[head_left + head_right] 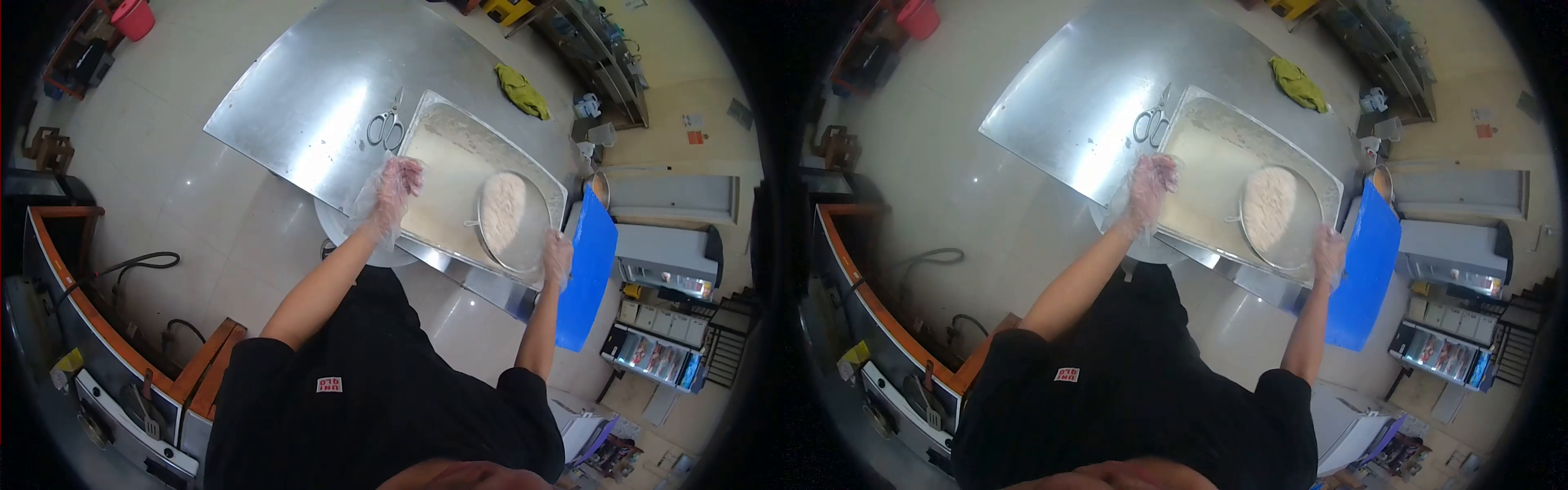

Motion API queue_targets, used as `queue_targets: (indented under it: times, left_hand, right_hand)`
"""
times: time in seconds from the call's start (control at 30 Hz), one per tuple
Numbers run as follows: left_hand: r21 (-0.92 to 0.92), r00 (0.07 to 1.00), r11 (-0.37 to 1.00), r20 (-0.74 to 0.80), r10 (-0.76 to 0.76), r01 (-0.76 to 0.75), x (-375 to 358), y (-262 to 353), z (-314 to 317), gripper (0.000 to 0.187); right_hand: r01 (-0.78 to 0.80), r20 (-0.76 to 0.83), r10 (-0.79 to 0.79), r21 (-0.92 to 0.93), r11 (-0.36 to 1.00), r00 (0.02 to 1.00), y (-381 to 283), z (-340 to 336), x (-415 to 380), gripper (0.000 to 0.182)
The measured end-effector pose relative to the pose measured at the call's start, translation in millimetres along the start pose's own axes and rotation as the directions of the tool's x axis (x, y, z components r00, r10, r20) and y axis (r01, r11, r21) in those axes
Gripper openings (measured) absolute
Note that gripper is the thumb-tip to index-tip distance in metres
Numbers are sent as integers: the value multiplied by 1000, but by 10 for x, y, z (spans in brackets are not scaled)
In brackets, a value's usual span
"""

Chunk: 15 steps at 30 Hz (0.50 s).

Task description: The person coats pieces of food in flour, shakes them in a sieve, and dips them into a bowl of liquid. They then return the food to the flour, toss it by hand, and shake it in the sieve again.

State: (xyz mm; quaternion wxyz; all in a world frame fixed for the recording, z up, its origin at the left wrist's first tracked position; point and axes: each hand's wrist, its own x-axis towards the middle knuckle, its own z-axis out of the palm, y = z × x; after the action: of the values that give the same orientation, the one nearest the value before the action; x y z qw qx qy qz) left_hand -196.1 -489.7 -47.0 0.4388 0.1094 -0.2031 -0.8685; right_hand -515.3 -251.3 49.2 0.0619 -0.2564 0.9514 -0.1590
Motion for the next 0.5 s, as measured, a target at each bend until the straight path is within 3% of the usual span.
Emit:
queue_targets:
  times: [0.03, 0.13, 0.17, 0.27, 0.37, 0.47, 0.5]
  left_hand:
    - [-14, 1000, 1000, -14, -2, 2, 9, 1, 1, 47]
    - [26, 997, 998, -50, 59, -57, 37, -22, 72, 48]
    - [19, 998, 999, -39, 49, -49, 27, -53, 76, 48]
    - [24, 999, 999, 6, 32, -32, 55, -6, -7, 49]
    - [39, 999, 998, 18, 41, -41, 64, -10, -34, 49]
    - [46, 999, 998, -38, 39, -37, 13, -84, 47, 50]
    - [30, 997, 999, -76, 19, -17, 6, -73, 73, 51]
  right_hand:
    - [-14, -28, 16, 76, 997, 999, 71, 53, 23, 45]
    - [119, -99, -138, -174, 977, 985, -18, 626, 125, 44]
    - [104, -55, -114, -158, 982, 992, -245, 590, 51, 44]
    - [119, -81, -120, -18, 993, 989, 262, 263, 159, 45]
    - [-42, 40, 39, 79, 996, 998, 109, 94, 68, 46]
    - [60, -36, -70, -224, 973, 997, -142, 707, 147, 43]
    - [139, -95, -164, -226, 964, 982, -66, 623, 121, 43]
